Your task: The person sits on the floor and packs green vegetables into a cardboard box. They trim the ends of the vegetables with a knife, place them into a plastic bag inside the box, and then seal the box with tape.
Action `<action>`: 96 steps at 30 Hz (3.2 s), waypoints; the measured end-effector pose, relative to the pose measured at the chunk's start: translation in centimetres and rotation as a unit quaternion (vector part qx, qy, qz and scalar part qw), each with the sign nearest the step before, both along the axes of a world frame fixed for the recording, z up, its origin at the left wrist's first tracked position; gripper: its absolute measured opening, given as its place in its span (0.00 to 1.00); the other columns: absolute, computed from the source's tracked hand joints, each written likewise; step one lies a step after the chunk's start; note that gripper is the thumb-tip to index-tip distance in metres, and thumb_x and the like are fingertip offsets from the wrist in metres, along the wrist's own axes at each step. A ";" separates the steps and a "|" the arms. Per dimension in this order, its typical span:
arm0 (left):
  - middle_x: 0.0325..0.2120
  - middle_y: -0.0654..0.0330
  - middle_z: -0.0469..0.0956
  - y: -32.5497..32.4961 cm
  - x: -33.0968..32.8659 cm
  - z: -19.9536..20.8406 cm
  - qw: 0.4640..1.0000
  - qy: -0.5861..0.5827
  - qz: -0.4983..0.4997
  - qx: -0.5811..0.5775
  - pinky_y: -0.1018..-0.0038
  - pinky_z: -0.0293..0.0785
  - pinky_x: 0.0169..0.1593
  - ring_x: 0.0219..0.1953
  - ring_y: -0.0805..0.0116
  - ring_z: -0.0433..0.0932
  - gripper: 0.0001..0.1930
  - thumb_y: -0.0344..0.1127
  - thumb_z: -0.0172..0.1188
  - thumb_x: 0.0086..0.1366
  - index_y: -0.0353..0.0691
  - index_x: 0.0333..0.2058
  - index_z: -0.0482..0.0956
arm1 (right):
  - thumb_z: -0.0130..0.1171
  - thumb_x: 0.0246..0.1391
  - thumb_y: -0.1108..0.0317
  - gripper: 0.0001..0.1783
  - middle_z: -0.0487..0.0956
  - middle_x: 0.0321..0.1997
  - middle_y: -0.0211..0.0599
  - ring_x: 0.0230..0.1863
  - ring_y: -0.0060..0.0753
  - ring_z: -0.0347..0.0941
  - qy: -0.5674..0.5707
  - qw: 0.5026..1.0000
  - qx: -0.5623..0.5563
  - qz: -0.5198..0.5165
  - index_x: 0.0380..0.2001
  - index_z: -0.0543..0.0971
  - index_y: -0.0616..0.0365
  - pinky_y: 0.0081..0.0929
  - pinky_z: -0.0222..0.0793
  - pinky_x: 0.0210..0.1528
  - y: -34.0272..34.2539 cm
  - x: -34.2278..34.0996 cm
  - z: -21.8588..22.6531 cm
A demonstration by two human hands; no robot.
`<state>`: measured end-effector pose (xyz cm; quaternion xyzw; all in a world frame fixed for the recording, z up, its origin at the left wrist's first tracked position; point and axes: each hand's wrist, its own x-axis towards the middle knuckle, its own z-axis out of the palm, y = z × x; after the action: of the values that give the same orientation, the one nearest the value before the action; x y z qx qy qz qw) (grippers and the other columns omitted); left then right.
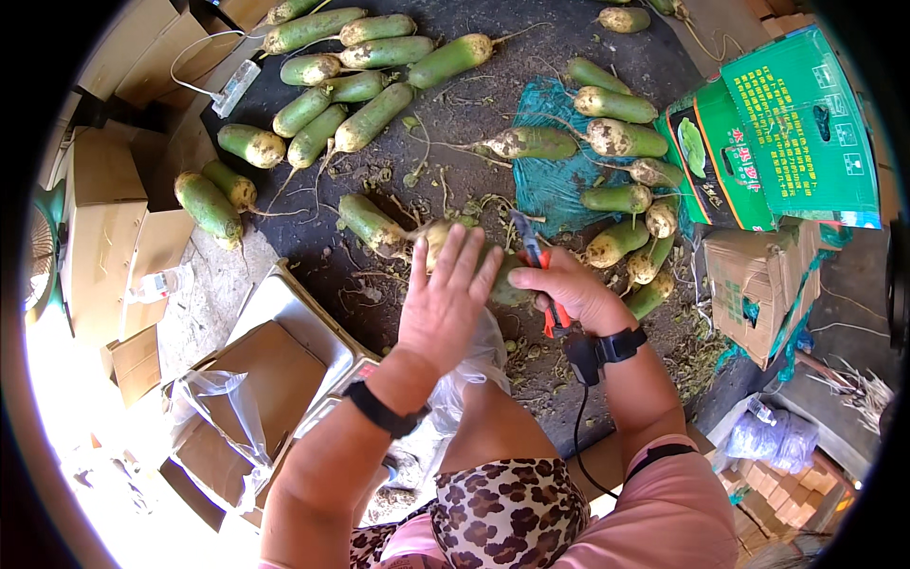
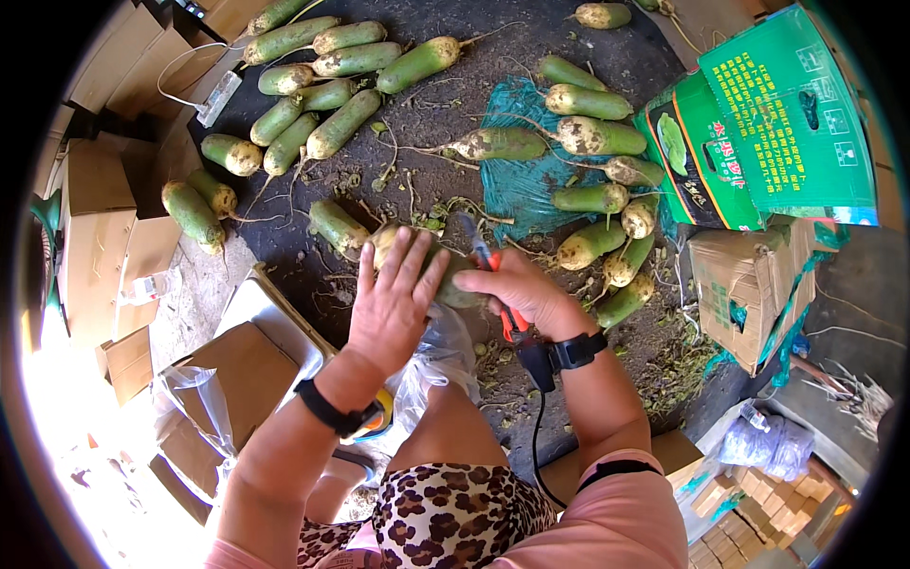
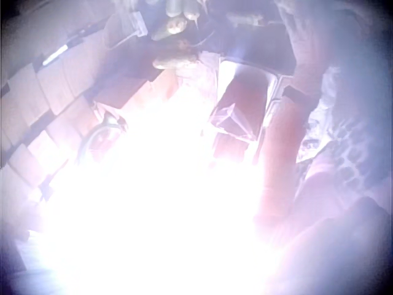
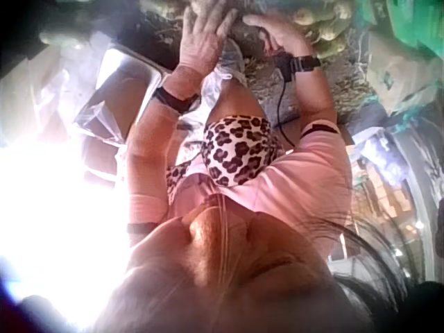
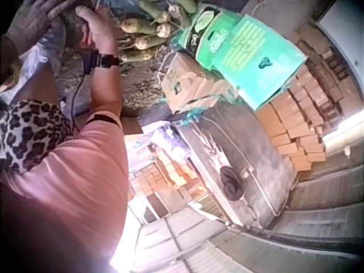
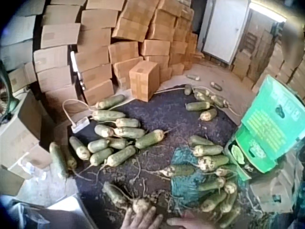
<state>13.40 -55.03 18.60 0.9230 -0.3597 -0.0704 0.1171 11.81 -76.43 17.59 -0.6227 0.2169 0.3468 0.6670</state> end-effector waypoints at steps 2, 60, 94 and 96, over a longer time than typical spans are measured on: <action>0.56 0.57 0.71 0.6 1.8 -0.5 0.999 0.024 0.010 -0.027 0.48 0.40 0.72 0.65 0.60 0.64 0.28 0.34 0.58 0.57 0.44 0.58 0.68 | 0.63 0.56 0.52 0.18 0.72 0.19 0.21 0.18 0.14 0.66 0.005 0.998 0.053 0.016 0.32 0.77 0.56 0.17 0.60 0.19 0.4 -0.2 -0.6; 0.52 0.50 0.73 9.8 -3.7 12.4 0.271 0.438 0.374 -0.771 0.55 0.66 0.63 0.56 0.53 0.72 0.38 0.49 0.70 0.53 0.37 0.57 0.65 | 0.58 0.58 0.61 0.12 0.76 0.18 0.38 0.19 0.38 0.73 -0.117 0.970 -0.212 -0.035 0.27 0.75 0.59 0.37 0.67 0.22 6.9 -5.2 -14.0; 0.44 0.49 0.79 36.2 -5.9 5.2 0.923 0.215 0.289 0.136 0.60 0.72 0.55 0.49 0.46 0.77 0.28 0.40 0.69 0.54 0.37 0.53 0.75 | 0.57 0.60 0.67 0.06 0.71 0.22 0.25 0.16 0.18 0.63 -0.084 0.956 -0.233 0.159 0.33 0.74 0.58 0.21 0.62 0.17 11.3 -6.2 -5.9; 0.45 0.48 0.79 37.0 -5.8 6.3 0.903 0.279 0.320 0.063 0.60 0.72 0.55 0.50 0.47 0.77 0.26 0.42 0.67 0.56 0.38 0.52 0.76 | 0.57 0.60 0.67 0.07 0.71 0.22 0.25 0.16 0.18 0.64 -0.085 0.953 -0.238 0.167 0.33 0.73 0.58 0.22 0.62 0.17 11.5 -6.3 -5.5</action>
<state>7.56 -18.05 24.87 0.9366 0.0073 -0.3062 0.1704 5.47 -64.93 12.08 -0.8178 0.1281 0.3372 0.4483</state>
